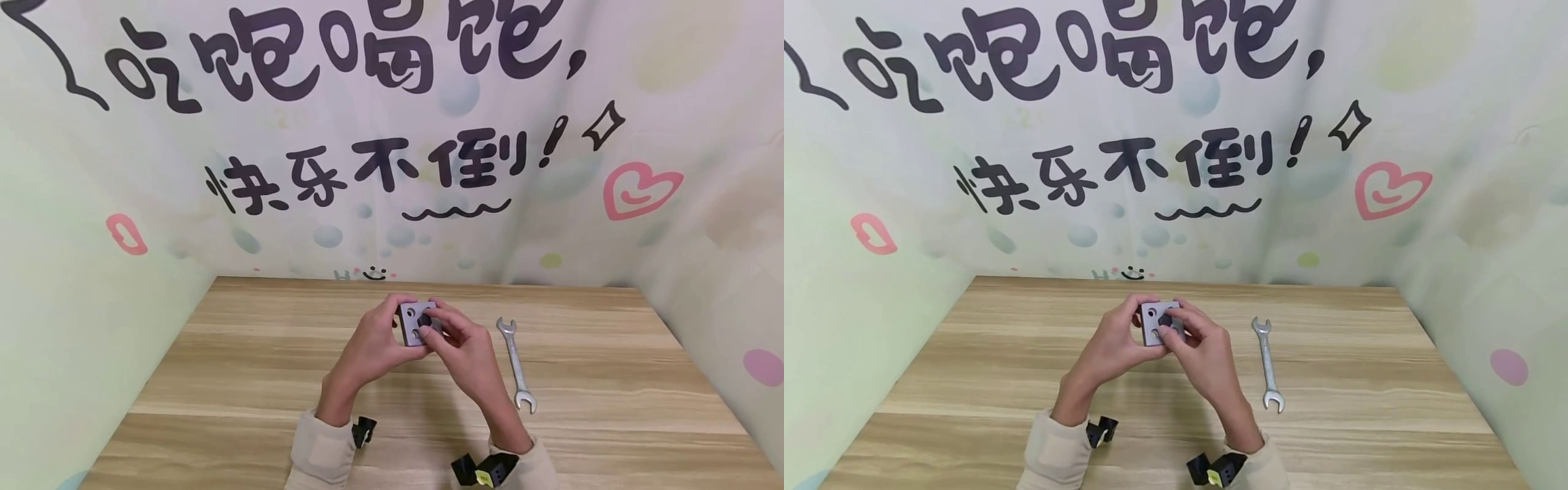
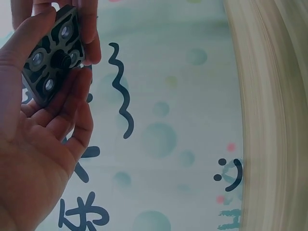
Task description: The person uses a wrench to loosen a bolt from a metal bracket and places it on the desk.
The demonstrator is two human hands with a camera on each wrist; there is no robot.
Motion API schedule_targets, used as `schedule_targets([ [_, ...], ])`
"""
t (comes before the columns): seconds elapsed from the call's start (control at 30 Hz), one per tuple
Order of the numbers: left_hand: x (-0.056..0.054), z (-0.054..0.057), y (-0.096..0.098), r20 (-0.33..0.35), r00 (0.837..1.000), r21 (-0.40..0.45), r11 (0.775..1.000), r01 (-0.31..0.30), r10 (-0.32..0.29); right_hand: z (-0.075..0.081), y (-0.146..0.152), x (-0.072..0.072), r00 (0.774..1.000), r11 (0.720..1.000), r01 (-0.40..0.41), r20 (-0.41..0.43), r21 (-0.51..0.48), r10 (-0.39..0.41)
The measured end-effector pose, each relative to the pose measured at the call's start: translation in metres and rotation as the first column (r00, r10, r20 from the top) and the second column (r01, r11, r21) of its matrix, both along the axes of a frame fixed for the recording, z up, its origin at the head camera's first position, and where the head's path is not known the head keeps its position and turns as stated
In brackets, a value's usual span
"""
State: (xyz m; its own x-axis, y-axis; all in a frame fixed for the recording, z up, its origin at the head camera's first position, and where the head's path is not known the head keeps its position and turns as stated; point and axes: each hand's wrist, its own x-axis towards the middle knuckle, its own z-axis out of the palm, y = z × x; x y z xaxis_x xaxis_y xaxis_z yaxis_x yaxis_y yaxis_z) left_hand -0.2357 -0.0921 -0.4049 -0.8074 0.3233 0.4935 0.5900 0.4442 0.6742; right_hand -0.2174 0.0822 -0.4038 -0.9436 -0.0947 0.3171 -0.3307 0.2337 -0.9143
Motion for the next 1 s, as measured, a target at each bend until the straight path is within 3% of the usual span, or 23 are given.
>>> schedule_targets([
  [0.1,0.000,0.001,-0.001,0.005,1.000,-0.008,1.000,-0.009,0.009,0.002,0.000,0.000,1.000,1.000,-0.010,0.028,-0.012,0.010],
  [0.33,0.001,0.001,-0.001,0.030,0.999,-0.015,1.000,-0.016,0.016,0.002,-0.003,0.000,0.998,0.998,0.051,0.049,-0.032,-0.050],
  [0.7,0.001,0.002,0.003,0.026,1.000,-0.055,0.998,-0.002,0.003,0.001,-0.008,0.002,0.989,0.989,0.150,-0.012,-0.006,-0.150],
  [1.0,0.003,0.002,0.002,0.037,0.999,-0.041,0.999,0.005,-0.003,0.000,-0.011,0.002,0.985,0.986,0.168,-0.050,-0.004,-0.168],
])
